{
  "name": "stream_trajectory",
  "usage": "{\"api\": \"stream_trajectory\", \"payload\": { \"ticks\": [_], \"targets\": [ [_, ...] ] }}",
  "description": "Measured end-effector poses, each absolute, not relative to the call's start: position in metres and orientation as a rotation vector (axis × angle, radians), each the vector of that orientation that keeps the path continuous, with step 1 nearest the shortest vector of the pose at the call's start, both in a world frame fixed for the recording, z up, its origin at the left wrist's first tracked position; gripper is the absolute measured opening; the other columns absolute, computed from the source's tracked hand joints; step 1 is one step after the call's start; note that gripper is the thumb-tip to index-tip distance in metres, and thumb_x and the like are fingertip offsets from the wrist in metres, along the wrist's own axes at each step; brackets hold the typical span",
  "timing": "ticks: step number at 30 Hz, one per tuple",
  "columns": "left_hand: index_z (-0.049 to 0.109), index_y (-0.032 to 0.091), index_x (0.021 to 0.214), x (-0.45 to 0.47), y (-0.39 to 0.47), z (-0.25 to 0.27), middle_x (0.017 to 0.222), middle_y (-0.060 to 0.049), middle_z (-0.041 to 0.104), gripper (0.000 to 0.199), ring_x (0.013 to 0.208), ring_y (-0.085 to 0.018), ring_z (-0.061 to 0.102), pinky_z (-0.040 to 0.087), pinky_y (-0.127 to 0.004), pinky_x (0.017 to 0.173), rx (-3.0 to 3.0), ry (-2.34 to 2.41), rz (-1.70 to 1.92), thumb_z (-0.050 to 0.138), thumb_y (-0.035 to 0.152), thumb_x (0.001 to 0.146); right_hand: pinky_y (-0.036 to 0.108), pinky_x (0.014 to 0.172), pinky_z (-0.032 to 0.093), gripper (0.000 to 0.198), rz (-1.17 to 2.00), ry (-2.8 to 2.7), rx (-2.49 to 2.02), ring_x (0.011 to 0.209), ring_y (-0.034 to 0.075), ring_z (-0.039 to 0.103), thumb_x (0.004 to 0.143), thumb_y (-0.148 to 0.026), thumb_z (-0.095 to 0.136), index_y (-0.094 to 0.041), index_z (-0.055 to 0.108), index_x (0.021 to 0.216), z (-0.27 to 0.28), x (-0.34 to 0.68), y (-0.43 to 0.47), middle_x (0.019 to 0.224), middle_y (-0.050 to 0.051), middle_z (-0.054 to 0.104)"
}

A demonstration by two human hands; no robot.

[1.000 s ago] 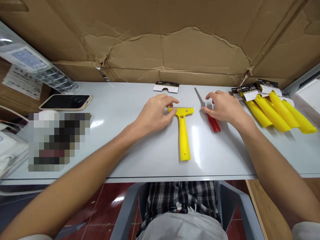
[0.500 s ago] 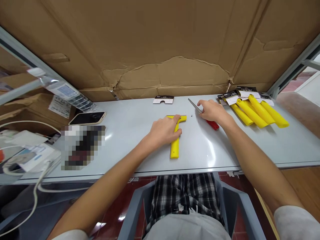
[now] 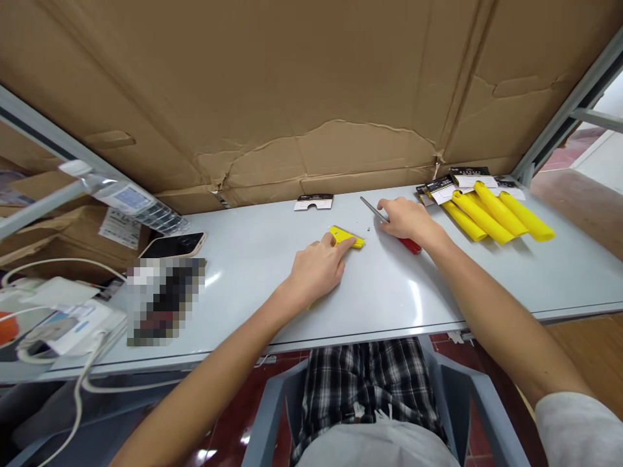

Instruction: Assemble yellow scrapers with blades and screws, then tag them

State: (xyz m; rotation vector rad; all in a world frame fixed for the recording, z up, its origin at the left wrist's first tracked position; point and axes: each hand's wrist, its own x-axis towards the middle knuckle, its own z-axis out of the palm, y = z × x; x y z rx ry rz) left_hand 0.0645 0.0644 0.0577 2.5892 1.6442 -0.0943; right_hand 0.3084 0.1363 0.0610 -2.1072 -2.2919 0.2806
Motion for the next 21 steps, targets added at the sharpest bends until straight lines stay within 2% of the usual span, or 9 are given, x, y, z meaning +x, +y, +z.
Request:
{"api": "stream_trajectory", "payload": {
  "ticks": [5,10,14,16,19,21],
  "targets": [
    [0.06,0.033,0.169,0.066,0.061,0.053,0.148,-0.023,0.064,0.063,0.114,-0.041,0.073,0.059,-0.048,0.084,2.601,1.666,-0.099,0.042,0.022,0.109,0.034,0.1,0.046,0.047,0.182,-2.312,-1.883,0.125,0.027,0.065,0.104,-0.035,0.06,-0.021,0.069,0.148,0.061,0.301,0.133,0.134,0.015,0.071],
    [0.064,0.035,0.165,0.06,0.062,0.05,0.14,-0.022,0.069,0.058,0.106,-0.037,0.075,0.059,-0.046,0.083,2.631,1.631,-0.06,0.035,0.027,0.115,0.034,0.108,0.041,0.038,0.15,-2.426,-1.733,0.132,0.025,0.059,0.108,-0.03,0.058,-0.02,0.08,0.137,0.06,0.29,0.132,0.136,0.014,0.071],
    [0.073,0.029,0.157,0.043,0.076,0.052,0.126,-0.017,0.078,0.051,0.104,-0.03,0.076,0.06,-0.048,0.099,2.499,1.45,0.279,0.048,0.025,0.113,0.036,0.105,0.038,0.037,0.142,-2.531,-1.754,0.129,0.028,0.06,0.109,-0.032,0.055,-0.018,0.085,0.126,0.056,0.284,0.132,0.13,0.015,0.074],
    [0.076,0.028,0.153,0.033,0.084,0.054,0.127,-0.013,0.081,0.046,0.101,-0.027,0.075,0.061,-0.047,0.101,2.28,1.311,0.543,0.057,0.032,0.111,0.035,0.102,0.036,0.039,0.129,-2.548,-1.789,0.125,0.028,0.061,0.108,-0.028,0.053,-0.018,0.086,0.125,0.055,0.282,0.132,0.127,0.015,0.075],
    [0.069,0.024,0.159,0.026,0.091,0.053,0.141,-0.016,0.079,0.057,0.09,-0.021,0.076,0.066,-0.039,0.083,1.721,1.142,0.776,0.072,0.045,0.106,0.034,0.099,0.034,0.041,0.143,-2.549,-1.816,0.122,0.026,0.062,0.108,-0.025,0.05,-0.019,0.086,0.127,0.056,0.282,0.131,0.127,0.015,0.075],
    [0.062,0.021,0.164,0.027,0.092,0.049,0.14,-0.019,0.079,0.068,0.086,-0.02,0.077,0.066,-0.033,0.072,1.359,1.05,0.823,0.08,0.039,0.101,0.034,0.098,0.033,0.042,0.15,-2.553,-1.81,0.122,0.026,0.062,0.108,-0.025,0.049,-0.018,0.086,0.127,0.056,0.283,0.132,0.129,0.016,0.075]
  ]
}}
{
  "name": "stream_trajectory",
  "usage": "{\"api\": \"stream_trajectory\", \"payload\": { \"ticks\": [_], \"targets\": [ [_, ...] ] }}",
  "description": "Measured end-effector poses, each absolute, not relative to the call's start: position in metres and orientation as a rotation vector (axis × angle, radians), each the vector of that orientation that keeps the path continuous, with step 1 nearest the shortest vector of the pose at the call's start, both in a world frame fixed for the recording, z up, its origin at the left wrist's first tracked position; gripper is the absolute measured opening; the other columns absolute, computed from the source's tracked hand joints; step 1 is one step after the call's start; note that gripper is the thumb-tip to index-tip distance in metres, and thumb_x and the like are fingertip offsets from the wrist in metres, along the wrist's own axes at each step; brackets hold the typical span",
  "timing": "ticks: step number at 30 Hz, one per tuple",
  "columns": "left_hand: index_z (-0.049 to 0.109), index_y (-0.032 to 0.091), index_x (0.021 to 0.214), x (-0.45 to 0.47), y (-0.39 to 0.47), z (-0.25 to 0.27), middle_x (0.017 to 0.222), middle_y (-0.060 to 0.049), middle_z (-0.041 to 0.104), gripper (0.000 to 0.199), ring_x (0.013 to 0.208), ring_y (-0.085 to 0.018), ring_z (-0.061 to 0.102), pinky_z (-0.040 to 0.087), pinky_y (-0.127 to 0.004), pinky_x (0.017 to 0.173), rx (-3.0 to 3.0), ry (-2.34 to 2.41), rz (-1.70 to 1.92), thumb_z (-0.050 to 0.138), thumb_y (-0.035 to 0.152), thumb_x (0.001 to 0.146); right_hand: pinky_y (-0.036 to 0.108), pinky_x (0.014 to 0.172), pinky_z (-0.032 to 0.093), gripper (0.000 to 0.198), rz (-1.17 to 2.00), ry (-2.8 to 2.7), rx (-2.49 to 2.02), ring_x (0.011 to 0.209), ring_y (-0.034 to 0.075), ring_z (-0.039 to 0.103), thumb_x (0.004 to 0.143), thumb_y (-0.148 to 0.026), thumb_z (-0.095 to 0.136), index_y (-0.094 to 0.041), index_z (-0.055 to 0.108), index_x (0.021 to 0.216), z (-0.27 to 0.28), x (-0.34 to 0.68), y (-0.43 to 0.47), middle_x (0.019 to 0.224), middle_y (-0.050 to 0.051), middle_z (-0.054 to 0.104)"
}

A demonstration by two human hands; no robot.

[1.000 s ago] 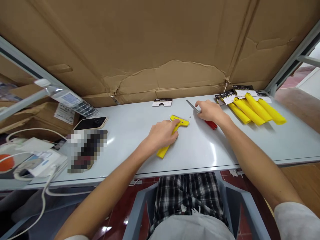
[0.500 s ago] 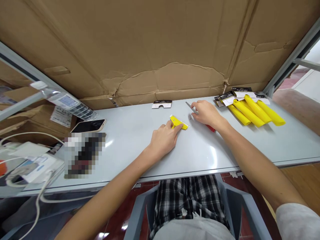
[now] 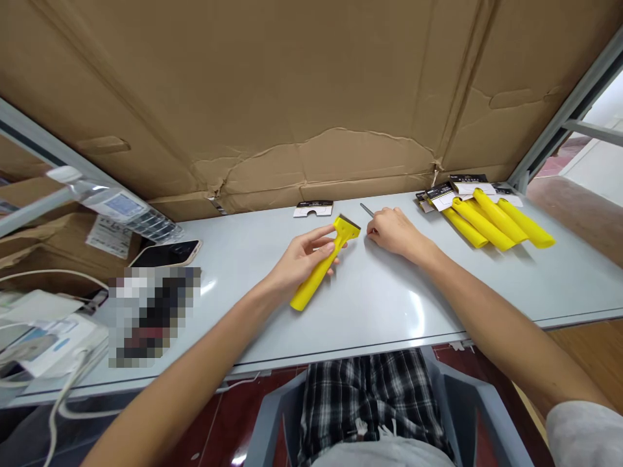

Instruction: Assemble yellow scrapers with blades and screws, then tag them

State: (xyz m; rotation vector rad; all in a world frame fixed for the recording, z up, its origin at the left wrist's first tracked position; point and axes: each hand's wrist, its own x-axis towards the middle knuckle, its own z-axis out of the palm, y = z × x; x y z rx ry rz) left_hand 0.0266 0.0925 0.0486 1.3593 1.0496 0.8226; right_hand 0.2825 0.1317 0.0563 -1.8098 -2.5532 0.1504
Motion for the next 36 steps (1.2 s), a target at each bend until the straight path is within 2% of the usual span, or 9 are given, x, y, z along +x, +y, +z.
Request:
{"api": "stream_trajectory", "payload": {
  "ticks": [3,7,12,16,24,29,36],
  "targets": [
    [0.056,0.023,0.166,0.029,0.092,0.041,0.131,-0.019,0.082,0.071,0.083,-0.018,0.078,0.064,-0.027,0.064,1.02,0.955,0.854,0.081,0.025,0.099,0.034,0.099,0.033,0.042,0.171,-2.537,-1.792,0.123,0.025,0.061,0.109,-0.024,0.046,-0.017,0.085,0.123,0.055,0.286,0.135,0.128,0.016,0.074],
    [0.054,0.028,0.163,0.028,0.091,0.036,0.132,-0.018,0.083,0.069,0.081,-0.017,0.079,0.064,-0.025,0.062,0.881,0.889,0.839,0.081,0.019,0.099,0.034,0.103,0.038,0.036,0.217,-2.322,-1.666,0.118,0.021,0.061,0.106,-0.023,0.051,-0.017,0.085,0.116,0.052,0.293,0.14,0.123,0.013,0.074],
    [0.053,0.025,0.162,0.028,0.083,0.038,0.13,-0.017,0.083,0.065,0.085,-0.019,0.083,0.068,-0.027,0.067,0.832,0.863,0.822,0.079,0.019,0.102,0.03,0.097,0.047,0.031,0.325,-1.953,-1.251,0.105,0.015,0.063,0.104,-0.039,0.063,-0.018,0.085,0.108,0.055,0.284,0.132,0.115,0.009,0.074],
    [0.055,0.022,0.16,0.03,0.078,0.036,0.127,-0.016,0.084,0.06,0.086,-0.021,0.084,0.069,-0.029,0.068,0.819,0.836,0.836,0.077,0.018,0.104,0.029,0.09,0.051,0.034,0.475,-1.944,-1.076,0.11,0.016,0.065,0.1,-0.05,0.071,-0.02,0.086,0.107,0.053,0.268,0.12,0.12,0.009,0.074],
    [0.061,0.022,0.158,0.029,0.078,0.03,0.13,-0.017,0.084,0.06,0.094,-0.024,0.086,0.071,-0.032,0.073,0.889,0.815,0.842,0.081,0.023,0.101,0.033,0.097,0.057,0.03,0.536,-1.979,-1.03,0.12,0.018,0.064,0.1,-0.048,0.071,-0.023,0.087,0.108,0.044,0.259,0.117,0.126,0.009,0.071],
    [0.061,0.021,0.156,0.031,0.076,0.031,0.123,-0.015,0.085,0.057,0.088,-0.022,0.085,0.069,-0.03,0.069,0.905,0.813,0.838,0.079,0.022,0.102,0.034,0.1,0.058,0.03,0.544,-1.974,-1.024,0.119,0.017,0.065,0.1,-0.048,0.072,-0.024,0.087,0.107,0.042,0.256,0.115,0.125,0.009,0.071],
    [0.06,0.02,0.156,0.031,0.075,0.032,0.122,-0.015,0.085,0.057,0.084,-0.022,0.084,0.068,-0.031,0.068,0.953,0.816,0.827,0.079,0.024,0.102,0.032,0.096,0.058,0.029,0.553,-1.987,-1.081,0.119,0.018,0.065,0.097,-0.047,0.073,-0.021,0.085,0.103,0.043,0.255,0.114,0.128,0.009,0.07]
  ]
}}
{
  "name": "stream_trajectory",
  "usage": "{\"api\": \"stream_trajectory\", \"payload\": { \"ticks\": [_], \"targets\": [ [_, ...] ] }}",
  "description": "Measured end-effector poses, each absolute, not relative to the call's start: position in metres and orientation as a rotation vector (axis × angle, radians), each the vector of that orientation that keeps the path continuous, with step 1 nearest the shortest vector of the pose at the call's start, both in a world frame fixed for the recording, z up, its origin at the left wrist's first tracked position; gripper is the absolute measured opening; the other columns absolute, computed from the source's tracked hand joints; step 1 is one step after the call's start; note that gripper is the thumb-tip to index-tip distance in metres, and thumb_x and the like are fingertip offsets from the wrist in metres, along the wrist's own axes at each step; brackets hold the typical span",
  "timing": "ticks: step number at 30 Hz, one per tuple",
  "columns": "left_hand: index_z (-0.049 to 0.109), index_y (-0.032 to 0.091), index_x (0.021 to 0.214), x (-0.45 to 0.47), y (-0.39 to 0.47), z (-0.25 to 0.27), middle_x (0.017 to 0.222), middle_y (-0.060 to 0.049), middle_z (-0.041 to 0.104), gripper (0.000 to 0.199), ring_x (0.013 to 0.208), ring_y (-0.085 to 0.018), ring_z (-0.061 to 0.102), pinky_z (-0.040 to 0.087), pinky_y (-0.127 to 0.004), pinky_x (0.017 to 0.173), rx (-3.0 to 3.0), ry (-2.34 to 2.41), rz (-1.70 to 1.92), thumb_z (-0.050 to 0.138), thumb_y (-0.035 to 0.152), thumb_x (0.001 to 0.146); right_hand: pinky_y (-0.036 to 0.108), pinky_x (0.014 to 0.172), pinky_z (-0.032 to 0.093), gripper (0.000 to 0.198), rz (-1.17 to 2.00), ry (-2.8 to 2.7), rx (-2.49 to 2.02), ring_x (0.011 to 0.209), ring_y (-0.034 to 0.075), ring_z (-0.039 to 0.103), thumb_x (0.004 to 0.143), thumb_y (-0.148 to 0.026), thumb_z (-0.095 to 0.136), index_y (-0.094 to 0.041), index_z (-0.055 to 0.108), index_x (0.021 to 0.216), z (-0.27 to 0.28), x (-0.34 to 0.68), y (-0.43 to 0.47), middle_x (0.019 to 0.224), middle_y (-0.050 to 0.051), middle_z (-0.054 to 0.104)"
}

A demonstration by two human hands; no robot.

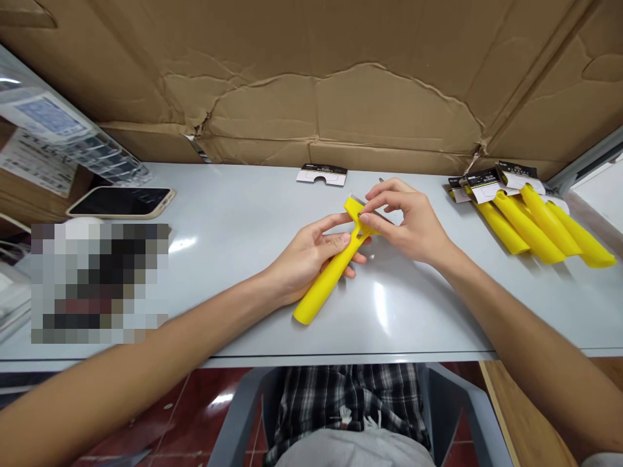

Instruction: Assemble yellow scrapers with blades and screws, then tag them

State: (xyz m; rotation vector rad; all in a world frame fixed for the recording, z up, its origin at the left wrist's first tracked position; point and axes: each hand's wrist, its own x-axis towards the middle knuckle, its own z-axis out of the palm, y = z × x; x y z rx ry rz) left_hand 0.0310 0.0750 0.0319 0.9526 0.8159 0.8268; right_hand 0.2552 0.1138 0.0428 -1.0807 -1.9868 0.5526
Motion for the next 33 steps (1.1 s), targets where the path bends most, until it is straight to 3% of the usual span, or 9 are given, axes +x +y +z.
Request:
{"api": "stream_trajectory", "payload": {
  "ticks": [8,15,18,22,26,33],
  "targets": [
    [0.057,0.018,0.157,0.032,0.072,0.034,0.096,-0.009,0.084,0.055,0.077,-0.021,0.082,0.066,-0.03,0.065,1.003,0.805,0.814,0.075,0.025,0.106,0.03,0.094,0.056,0.03,0.613,-1.944,-1.097,0.12,0.018,0.066,0.093,-0.046,0.073,-0.018,0.08,0.102,0.045,0.254,0.112,0.124,0.009,0.073],
    [0.059,0.017,0.155,0.032,0.074,0.032,0.114,-0.015,0.085,0.053,0.078,-0.021,0.081,0.066,-0.03,0.063,0.956,0.794,0.83,0.075,0.021,0.105,0.027,0.089,0.056,0.046,0.614,-1.907,-1.109,0.111,0.016,0.068,0.094,-0.061,0.073,-0.017,0.076,0.106,0.048,0.254,0.114,0.12,0.009,0.074],
    [0.06,0.017,0.153,0.031,0.077,0.029,0.124,-0.018,0.084,0.05,0.081,-0.021,0.082,0.067,-0.03,0.063,0.897,0.8,0.864,0.074,0.019,0.105,0.029,0.088,0.055,0.055,0.43,-1.873,-1.228,0.104,0.015,0.066,0.101,-0.07,0.064,-0.016,0.075,0.107,0.059,0.268,0.118,0.116,0.011,0.074],
    [0.063,0.016,0.147,0.03,0.082,0.027,0.124,-0.019,0.083,0.04,0.085,-0.022,0.082,0.067,-0.029,0.064,0.798,0.809,0.904,0.069,0.017,0.107,0.036,0.095,0.054,0.056,0.157,-2.048,-1.703,0.093,0.018,0.064,0.101,-0.07,0.06,-0.016,0.075,0.101,0.077,0.294,0.121,0.101,0.012,0.073],
    [0.064,0.014,0.141,0.031,0.083,0.029,0.124,-0.02,0.083,0.033,0.082,-0.022,0.082,0.068,-0.03,0.062,0.716,0.864,0.92,0.066,0.014,0.109,0.038,0.095,0.052,0.065,0.135,-2.285,-2.194,0.1,0.024,0.066,0.097,-0.076,0.061,-0.018,0.074,0.123,0.087,0.309,0.12,0.101,0.013,0.073],
    [0.059,0.017,0.14,0.041,0.075,0.037,0.123,-0.017,0.084,0.029,0.081,-0.019,0.082,0.071,-0.031,0.067,0.607,0.94,0.982,0.058,0.01,0.112,0.041,0.096,0.055,0.084,0.297,-2.392,-2.478,0.113,0.029,0.069,0.087,-0.081,0.074,-0.029,0.06,0.152,0.089,0.322,0.124,0.129,0.013,0.072]
  ]
}}
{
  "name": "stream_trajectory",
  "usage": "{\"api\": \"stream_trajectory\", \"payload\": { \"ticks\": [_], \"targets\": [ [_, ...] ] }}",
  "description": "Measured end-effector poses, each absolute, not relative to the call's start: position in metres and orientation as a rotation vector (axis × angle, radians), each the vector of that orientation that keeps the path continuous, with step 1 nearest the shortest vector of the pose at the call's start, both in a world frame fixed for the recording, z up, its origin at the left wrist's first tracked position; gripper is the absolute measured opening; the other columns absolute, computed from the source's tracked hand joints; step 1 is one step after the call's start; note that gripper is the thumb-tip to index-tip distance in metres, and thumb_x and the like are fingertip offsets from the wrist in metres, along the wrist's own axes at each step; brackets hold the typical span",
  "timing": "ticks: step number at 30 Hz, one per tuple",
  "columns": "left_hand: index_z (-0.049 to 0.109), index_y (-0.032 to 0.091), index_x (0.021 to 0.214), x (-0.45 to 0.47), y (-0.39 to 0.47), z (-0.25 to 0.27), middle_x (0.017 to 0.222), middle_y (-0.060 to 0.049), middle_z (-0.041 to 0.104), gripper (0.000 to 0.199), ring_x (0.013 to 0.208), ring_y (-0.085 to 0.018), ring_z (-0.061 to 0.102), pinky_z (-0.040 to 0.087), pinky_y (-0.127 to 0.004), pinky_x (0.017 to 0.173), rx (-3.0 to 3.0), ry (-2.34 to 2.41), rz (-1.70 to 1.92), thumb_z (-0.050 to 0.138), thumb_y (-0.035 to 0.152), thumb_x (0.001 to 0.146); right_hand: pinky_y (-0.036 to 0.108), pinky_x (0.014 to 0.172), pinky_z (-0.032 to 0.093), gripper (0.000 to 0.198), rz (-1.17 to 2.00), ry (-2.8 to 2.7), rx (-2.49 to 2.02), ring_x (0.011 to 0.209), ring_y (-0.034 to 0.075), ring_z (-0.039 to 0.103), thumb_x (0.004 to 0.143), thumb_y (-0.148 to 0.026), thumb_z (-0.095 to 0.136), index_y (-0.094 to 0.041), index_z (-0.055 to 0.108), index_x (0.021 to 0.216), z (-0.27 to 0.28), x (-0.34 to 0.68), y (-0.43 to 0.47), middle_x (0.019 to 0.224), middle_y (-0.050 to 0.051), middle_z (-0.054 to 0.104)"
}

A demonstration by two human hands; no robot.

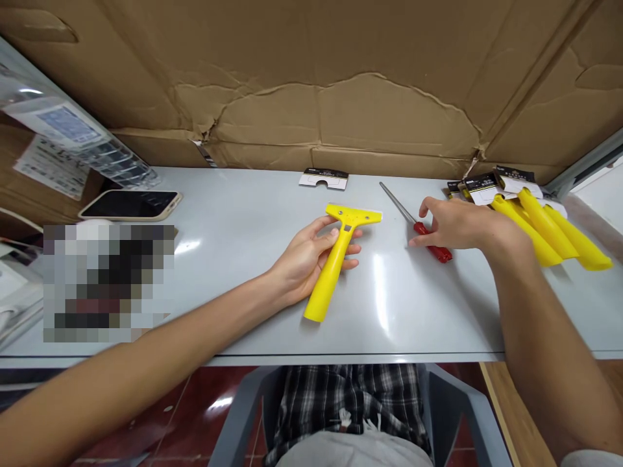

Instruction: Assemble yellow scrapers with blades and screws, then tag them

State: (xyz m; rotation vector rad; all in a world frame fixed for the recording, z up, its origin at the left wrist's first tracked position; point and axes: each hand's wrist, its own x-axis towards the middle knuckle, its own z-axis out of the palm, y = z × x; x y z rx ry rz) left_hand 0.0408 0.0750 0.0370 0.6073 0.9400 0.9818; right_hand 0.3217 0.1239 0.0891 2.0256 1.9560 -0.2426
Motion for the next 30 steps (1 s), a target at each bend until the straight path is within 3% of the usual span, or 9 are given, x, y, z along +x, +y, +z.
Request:
{"api": "stream_trajectory", "payload": {
  "ticks": [5,9,14,20,22,25,27,30],
  "targets": [
    [0.057,0.02,0.135,0.046,0.071,0.036,0.118,-0.014,0.084,0.026,0.085,-0.021,0.083,0.074,-0.038,0.077,0.587,0.984,1.045,0.056,0.008,0.112,0.041,0.096,0.056,0.089,-0.325,1.945,1.985,0.113,0.028,0.071,0.085,-0.068,0.081,-0.035,0.052,0.162,0.09,0.325,0.127,0.136,0.011,0.07],
    [0.057,0.02,0.136,0.044,0.071,0.033,0.121,-0.015,0.083,0.027,0.09,-0.023,0.084,0.075,-0.045,0.085,0.611,0.969,1.039,0.058,0.009,0.111,0.038,0.09,0.055,0.081,-0.356,1.913,1.998,0.103,0.025,0.071,0.086,-0.05,0.08,-0.035,0.054,0.161,0.093,0.323,0.124,0.133,0.011,0.07],
    [0.056,0.019,0.135,0.045,0.071,0.032,0.117,-0.015,0.084,0.028,0.09,-0.024,0.086,0.074,-0.047,0.092,0.614,0.965,1.038,0.058,0.007,0.11,0.035,0.085,0.055,0.065,-0.341,2.094,2.133,0.102,0.022,0.07,0.088,-0.042,0.078,-0.035,0.06,0.149,0.1,0.333,0.118,0.129,0.007,0.072],
    [0.057,0.018,0.131,0.047,0.069,0.031,0.111,-0.015,0.085,0.025,0.087,-0.026,0.087,0.072,-0.05,0.096,0.596,0.944,1.053,0.057,0.004,0.11,0.026,0.079,0.056,0.046,-0.283,2.783,2.685,0.096,0.013,0.074,0.084,-0.028,0.087,-0.019,0.069,0.125,0.133,0.342,0.117,0.109,0.007,0.077],
    [0.057,0.017,0.133,0.047,0.07,0.03,0.111,-0.016,0.086,0.027,0.088,-0.027,0.087,0.071,-0.05,0.098,0.592,0.922,1.057,0.059,0.005,0.109,0.025,0.08,0.059,0.051,-0.205,3.052,2.692,0.094,0.011,0.075,0.083,-0.028,0.089,-0.017,0.071,0.129,0.154,0.334,0.116,0.109,0.008,0.076],
    [0.057,0.018,0.135,0.045,0.07,0.029,0.111,-0.016,0.086,0.03,0.091,-0.026,0.087,0.07,-0.048,0.099,0.601,0.891,1.05,0.062,0.005,0.108,0.023,0.087,0.064,0.067,-0.118,3.244,2.414,0.105,0.012,0.078,0.089,-0.029,0.085,-0.016,0.065,0.152,0.192,0.313,0.109,0.122,0.011,0.075],
    [0.057,0.018,0.135,0.045,0.071,0.028,0.111,-0.016,0.085,0.031,0.092,-0.027,0.087,0.07,-0.048,0.099,0.605,0.878,1.045,0.063,0.005,0.108,0.023,0.089,0.065,0.071,-0.04,3.297,2.291,0.112,0.012,0.077,0.09,-0.032,0.083,-0.014,0.064,0.156,0.212,0.297,0.1,0.135,0.013,0.071],
    [0.057,0.019,0.137,0.044,0.071,0.026,0.113,-0.016,0.085,0.033,0.093,-0.027,0.087,0.069,-0.048,0.099,0.608,0.827,1.042,0.065,0.006,0.107,0.019,0.102,0.061,0.073,-0.342,3.409,2.152,0.119,0.008,0.072,0.09,-0.032,0.086,-0.025,0.063,0.16,0.227,0.278,0.092,0.146,0.002,0.067]
  ]
}}
